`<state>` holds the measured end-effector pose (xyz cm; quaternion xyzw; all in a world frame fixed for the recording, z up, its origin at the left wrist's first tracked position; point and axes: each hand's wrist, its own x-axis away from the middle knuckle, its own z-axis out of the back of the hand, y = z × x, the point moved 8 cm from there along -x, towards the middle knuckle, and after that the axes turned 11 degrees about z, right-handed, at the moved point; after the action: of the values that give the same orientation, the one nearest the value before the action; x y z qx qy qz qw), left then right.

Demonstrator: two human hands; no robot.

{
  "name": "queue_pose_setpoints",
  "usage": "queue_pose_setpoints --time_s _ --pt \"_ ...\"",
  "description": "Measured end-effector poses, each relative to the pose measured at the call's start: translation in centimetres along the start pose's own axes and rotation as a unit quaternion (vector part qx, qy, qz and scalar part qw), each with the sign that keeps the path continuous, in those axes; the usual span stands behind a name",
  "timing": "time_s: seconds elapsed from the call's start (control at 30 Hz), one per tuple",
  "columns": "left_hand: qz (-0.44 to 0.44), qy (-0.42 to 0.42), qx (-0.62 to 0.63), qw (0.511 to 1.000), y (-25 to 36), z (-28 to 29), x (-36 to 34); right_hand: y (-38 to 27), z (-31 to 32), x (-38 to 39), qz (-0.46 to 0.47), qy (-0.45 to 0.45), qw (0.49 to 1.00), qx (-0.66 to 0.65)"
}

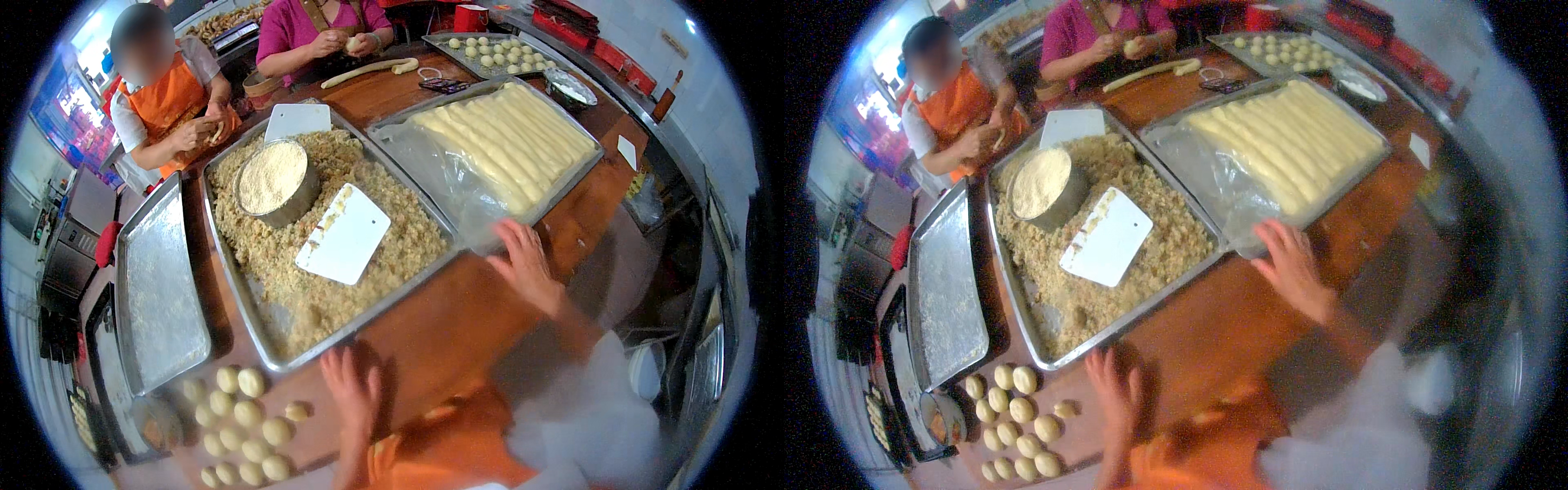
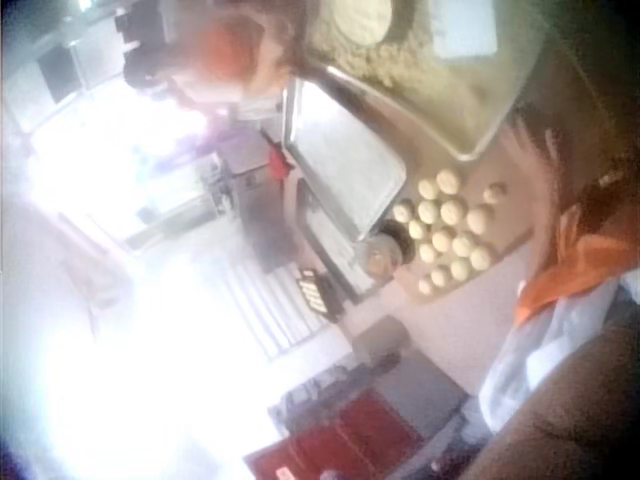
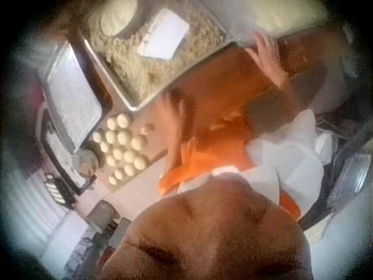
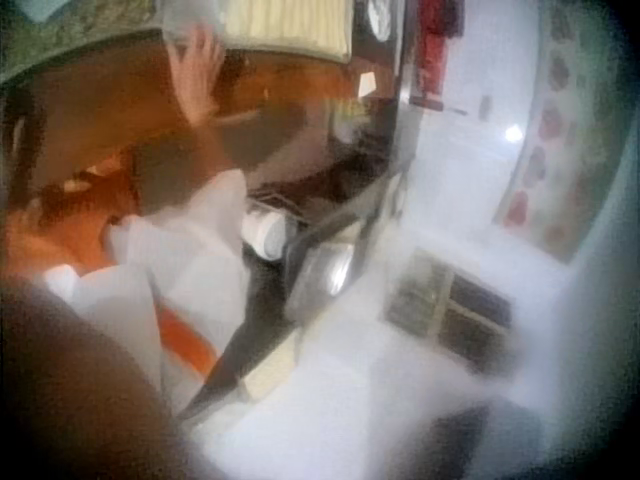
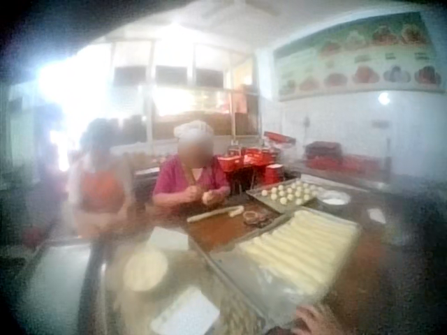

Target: The person prepares buns by flattening dough balls, adding filling from a tray, sealing the dough, and placing the finished buns onto a baking tray.

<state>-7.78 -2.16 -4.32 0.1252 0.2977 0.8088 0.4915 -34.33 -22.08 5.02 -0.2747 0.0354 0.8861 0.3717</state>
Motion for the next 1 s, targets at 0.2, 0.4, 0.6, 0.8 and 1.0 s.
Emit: queue_pose_setpoints --time_s 0.2,0.4,0.6,0.8,1.0 --pt "0.019 0.002 -0.010 1.000 -1.1 0.2 0.0 9.0 -4.2 -4.2 -0.065 -0.075 0.983 -0.154" --pt "0.029 -0.008 -0.004 1.000 -0.7 -0.1 -0.2 38.0 4.7 1.8 -0.262 0.262 0.926 -0.071" --pt "0.005 -0.010 -0.003 1.000 -0.4 -0.6 0.0 32.9 1.0 4.1 -0.211 0.251 0.943 -0.057" --pt "0.038 -0.066 -0.014 0.997 0.0 0.1 -0.8 11.8 -6.8 -12.6 -0.104 -0.086 0.974 -0.182" --pt "0.008 -0.048 -0.014 0.999 -0.5 -0.3 -0.6 18.8 -12.7 -18.5 -0.018 -0.162 0.985 0.060"
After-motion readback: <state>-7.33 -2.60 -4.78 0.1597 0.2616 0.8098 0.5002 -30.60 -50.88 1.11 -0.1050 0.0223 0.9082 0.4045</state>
